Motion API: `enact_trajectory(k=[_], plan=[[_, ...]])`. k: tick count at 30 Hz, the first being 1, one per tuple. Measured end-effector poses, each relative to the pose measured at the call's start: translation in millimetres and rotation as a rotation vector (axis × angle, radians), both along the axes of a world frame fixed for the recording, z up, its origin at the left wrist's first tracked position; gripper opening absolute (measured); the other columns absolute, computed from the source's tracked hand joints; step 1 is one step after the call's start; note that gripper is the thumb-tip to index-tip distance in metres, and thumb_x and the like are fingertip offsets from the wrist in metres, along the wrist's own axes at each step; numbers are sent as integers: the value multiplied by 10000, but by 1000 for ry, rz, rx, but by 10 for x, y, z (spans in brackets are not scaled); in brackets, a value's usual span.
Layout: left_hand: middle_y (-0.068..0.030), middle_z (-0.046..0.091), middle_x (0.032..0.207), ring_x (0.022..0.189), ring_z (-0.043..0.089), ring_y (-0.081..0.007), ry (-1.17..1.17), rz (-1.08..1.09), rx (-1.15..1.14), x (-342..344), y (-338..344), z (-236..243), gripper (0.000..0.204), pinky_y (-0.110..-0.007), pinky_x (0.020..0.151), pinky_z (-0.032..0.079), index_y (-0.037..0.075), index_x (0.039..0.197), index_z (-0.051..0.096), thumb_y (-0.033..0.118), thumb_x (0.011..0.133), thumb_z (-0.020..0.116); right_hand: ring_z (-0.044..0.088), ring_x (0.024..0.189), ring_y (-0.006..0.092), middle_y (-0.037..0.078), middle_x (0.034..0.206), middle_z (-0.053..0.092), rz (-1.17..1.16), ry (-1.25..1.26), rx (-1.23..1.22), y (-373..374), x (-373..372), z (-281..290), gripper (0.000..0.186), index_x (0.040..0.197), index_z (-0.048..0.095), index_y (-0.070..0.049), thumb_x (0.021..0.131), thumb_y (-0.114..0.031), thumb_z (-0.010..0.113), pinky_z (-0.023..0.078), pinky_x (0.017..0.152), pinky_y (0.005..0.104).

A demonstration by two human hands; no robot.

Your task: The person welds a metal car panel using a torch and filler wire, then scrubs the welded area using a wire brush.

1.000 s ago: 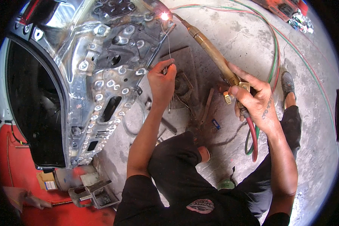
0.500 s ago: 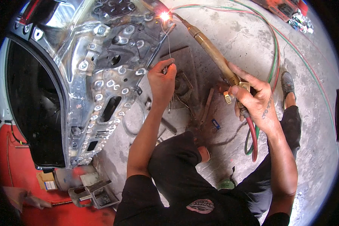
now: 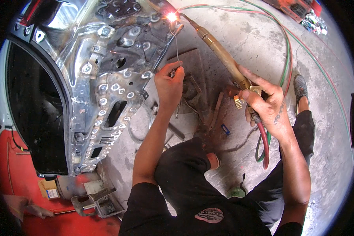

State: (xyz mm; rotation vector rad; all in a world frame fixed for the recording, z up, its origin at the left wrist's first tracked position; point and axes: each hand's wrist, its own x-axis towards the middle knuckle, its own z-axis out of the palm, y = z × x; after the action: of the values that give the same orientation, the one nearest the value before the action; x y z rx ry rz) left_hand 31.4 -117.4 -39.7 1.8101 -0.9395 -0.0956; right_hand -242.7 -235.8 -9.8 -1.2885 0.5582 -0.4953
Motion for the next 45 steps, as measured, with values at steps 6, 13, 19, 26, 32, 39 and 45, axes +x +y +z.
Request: enact_trajectory(k=[6,13,19,26,32,39,45], plan=[[26,667,834,710,523,-34,-9,9,58,23,23,2,196,-212,616,416,-14,1112,778,40,939,703,609,572,75,22,825,674,6,6,5,0,-3,22,526,1479,598,-59,968,-143,689,493,514,249],[33,664,816,703,523,-30,0,9,44,33,14,-11,192,-203,607,412,-24,1109,775,38,943,703,614,574,77,25,813,670,4,-18,1,3,3,-7,524,1480,595,-57,970,-134,683,496,515,249],[52,643,798,669,490,-14,35,-11,14,49,19,-30,180,-194,567,378,-20,1106,775,28,952,695,618,575,75,22,805,670,6,-4,-4,4,6,6,525,1481,596,-61,968,-132,681,499,515,248],[42,652,795,663,498,-17,11,4,21,28,13,-15,183,-196,567,385,-21,1100,778,26,943,697,613,569,73,22,803,672,5,-11,11,9,4,12,530,1486,590,-62,969,-129,681,495,509,243],[36,663,817,677,507,-19,-13,4,34,46,14,-18,184,-199,577,394,-23,1100,778,26,944,693,611,566,73,19,801,670,9,1,7,4,2,16,526,1483,590,-52,970,-128,682,494,506,244],[57,623,789,665,476,-9,13,-14,11,33,-8,-21,185,-197,562,374,-21,1106,776,15,947,688,609,559,70,13,794,670,3,-3,3,3,8,-13,528,1479,597,-56,964,-130,684,494,507,246],[58,624,791,665,477,-10,11,-10,18,34,-3,-23,184,-198,563,373,-19,1106,776,15,947,690,607,561,68,8,784,665,3,2,-1,5,7,-7,528,1476,601,-55,960,-133,677,491,512,246]])
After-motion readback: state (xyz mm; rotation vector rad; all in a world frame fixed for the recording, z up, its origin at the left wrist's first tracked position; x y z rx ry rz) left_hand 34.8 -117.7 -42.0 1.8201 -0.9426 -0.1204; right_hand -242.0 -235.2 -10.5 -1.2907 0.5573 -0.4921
